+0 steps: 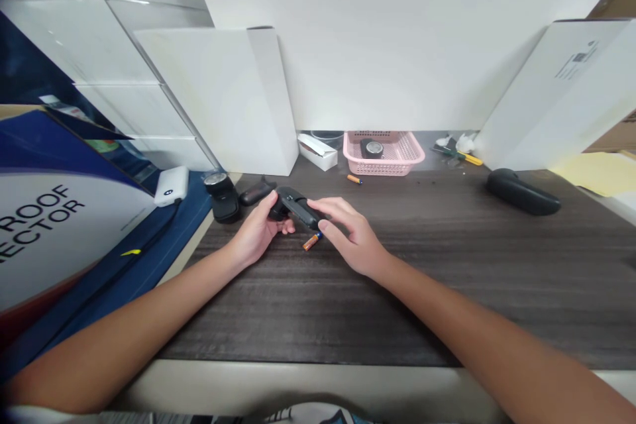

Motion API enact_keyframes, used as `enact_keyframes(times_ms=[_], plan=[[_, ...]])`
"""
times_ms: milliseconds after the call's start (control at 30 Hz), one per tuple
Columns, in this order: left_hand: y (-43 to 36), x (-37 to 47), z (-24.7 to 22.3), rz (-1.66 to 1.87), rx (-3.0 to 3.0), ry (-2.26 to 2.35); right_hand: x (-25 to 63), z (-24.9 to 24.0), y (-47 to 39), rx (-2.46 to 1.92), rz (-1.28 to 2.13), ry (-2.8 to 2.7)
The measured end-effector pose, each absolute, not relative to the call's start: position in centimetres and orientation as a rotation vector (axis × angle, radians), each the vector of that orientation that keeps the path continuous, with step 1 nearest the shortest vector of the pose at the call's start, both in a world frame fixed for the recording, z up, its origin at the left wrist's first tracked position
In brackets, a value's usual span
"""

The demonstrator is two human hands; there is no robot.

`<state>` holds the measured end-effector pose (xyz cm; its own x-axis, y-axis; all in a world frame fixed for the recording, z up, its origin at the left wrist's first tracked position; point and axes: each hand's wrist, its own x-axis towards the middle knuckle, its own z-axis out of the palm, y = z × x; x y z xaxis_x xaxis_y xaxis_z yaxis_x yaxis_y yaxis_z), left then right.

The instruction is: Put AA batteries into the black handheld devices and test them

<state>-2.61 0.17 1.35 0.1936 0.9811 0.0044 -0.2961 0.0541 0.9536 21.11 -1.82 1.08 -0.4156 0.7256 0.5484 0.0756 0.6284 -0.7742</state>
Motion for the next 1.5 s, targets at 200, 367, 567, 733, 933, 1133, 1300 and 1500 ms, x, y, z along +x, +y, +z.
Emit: enact_keyframes(times_ms=[200, 367, 567, 733, 933, 1133, 1300, 1500], plan=[[-0.6, -2.5, 1.5, 0.952, 1.026, 0.696, 21.2, 0.9, -2.0, -0.586, 0.955, -1.84], [-0.9, -2.3, 1.1, 0.894, 1.05, 0.642, 21.4, -0.2, -1.3, -0.506, 1.168, -1.862], [-0.4, -2.5, 1.5, 0.842, 1.044, 0.676, 21.7, 0.4, -1.1, -0.596, 1.049, -1.853], [-0.2, -2.6, 2.0, 0.744, 0.989, 0.711, 21.6, 1.7, -1.9, -0.541, 0.711, -2.045], [-0.4, -3.1, 2.0, 0.809, 0.964, 0.651, 21.5, 1.4, -2.0, -0.54, 0.474, -2.202], [-0.4, -4.1, 1.5, 0.82, 0.962, 0.637, 21.0, 1.2, -2.5, -0.466, 0.529, -2.241], [-0.8, -4.3, 1.0, 0.728, 1.011, 0.571, 20.4, 1.6, -3.4, -0.408, 0.498, -2.279], [-2.2, -3.7, 0.7, 0.771, 0.981, 0.592, 20.3, 2.0, -4.1, -0.389, 0.56, -2.254]])
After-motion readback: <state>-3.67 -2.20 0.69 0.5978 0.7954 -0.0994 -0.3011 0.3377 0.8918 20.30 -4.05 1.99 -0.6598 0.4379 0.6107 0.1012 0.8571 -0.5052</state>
